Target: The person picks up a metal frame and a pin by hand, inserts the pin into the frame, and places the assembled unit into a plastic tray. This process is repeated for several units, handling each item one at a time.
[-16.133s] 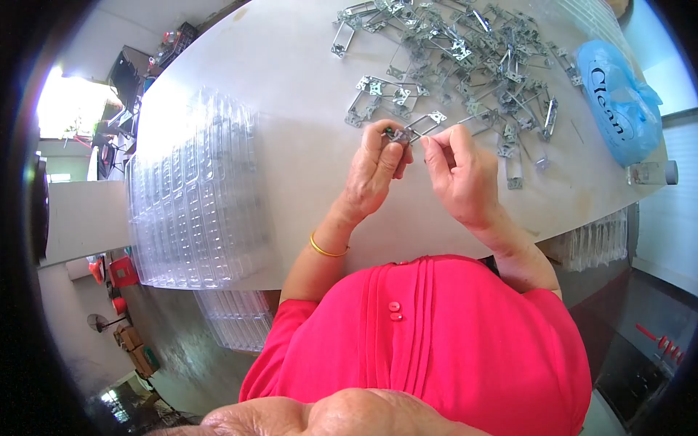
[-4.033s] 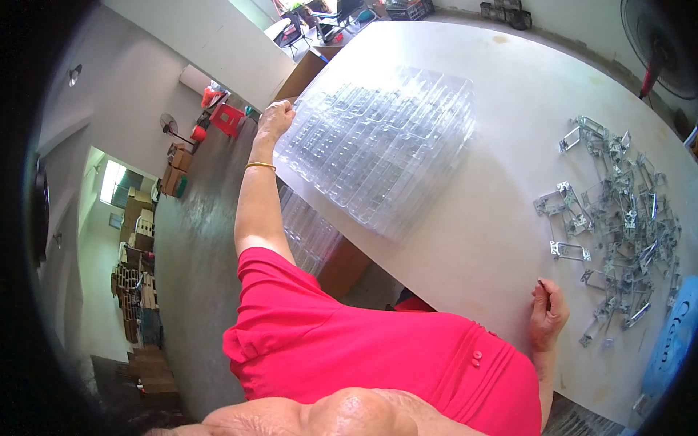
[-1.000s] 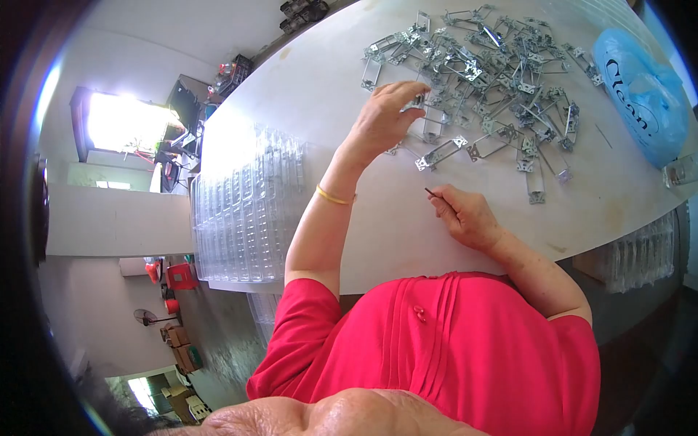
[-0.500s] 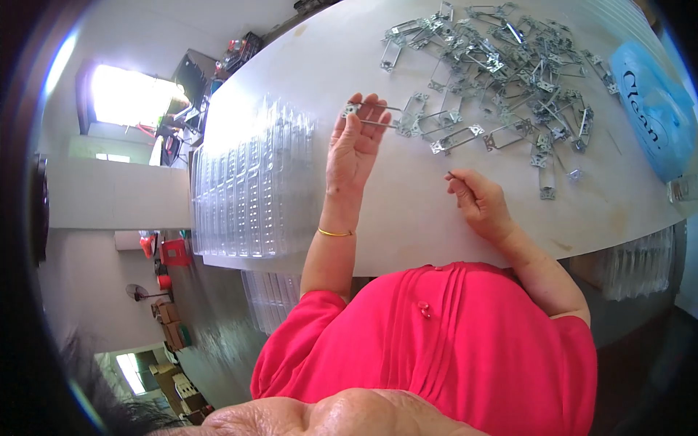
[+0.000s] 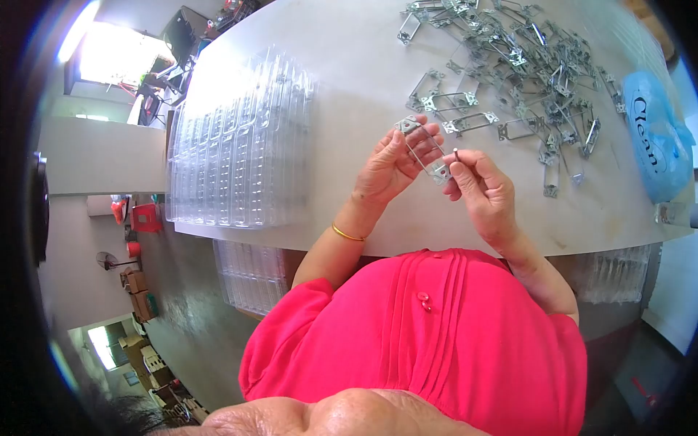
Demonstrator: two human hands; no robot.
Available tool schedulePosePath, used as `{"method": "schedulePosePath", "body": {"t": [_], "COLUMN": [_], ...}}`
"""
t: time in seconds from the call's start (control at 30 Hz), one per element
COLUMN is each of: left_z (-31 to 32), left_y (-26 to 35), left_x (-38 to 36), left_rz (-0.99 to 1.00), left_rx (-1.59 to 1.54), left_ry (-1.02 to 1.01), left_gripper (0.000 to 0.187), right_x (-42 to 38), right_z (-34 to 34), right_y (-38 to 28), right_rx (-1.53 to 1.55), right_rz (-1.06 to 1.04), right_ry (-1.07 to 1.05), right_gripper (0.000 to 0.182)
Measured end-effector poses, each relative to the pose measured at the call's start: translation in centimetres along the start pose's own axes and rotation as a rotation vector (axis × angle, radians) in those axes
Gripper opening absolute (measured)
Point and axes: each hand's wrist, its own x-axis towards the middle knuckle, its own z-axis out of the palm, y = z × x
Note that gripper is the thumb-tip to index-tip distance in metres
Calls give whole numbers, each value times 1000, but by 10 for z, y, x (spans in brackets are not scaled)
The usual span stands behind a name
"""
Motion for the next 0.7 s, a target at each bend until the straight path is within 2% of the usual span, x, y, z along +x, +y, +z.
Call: {"method": "schedulePosePath", "body": {"t": [0.37,0.47,0.57,0.7], "left_z": [9,-3,2,-2], "left_y": [-6,-8,-5,-7], "left_x": [3,1,1,3], "left_rz": [-139,-158,-161,-100], "left_rx": [-40,-3,-29,-1], "left_ry": [17,10,115,131], "left_gripper": [60,62,65,67], "right_x": [-1,-2,-4,0], "right_z": [13,11,9,7], "right_y": [9,10,11,-6], "right_rx": [36,4,-41,-85], "right_rz": [65,108,100,106], "right_ry": [21,-38,-57,1], "right_gripper": [13,14,16,20]}}
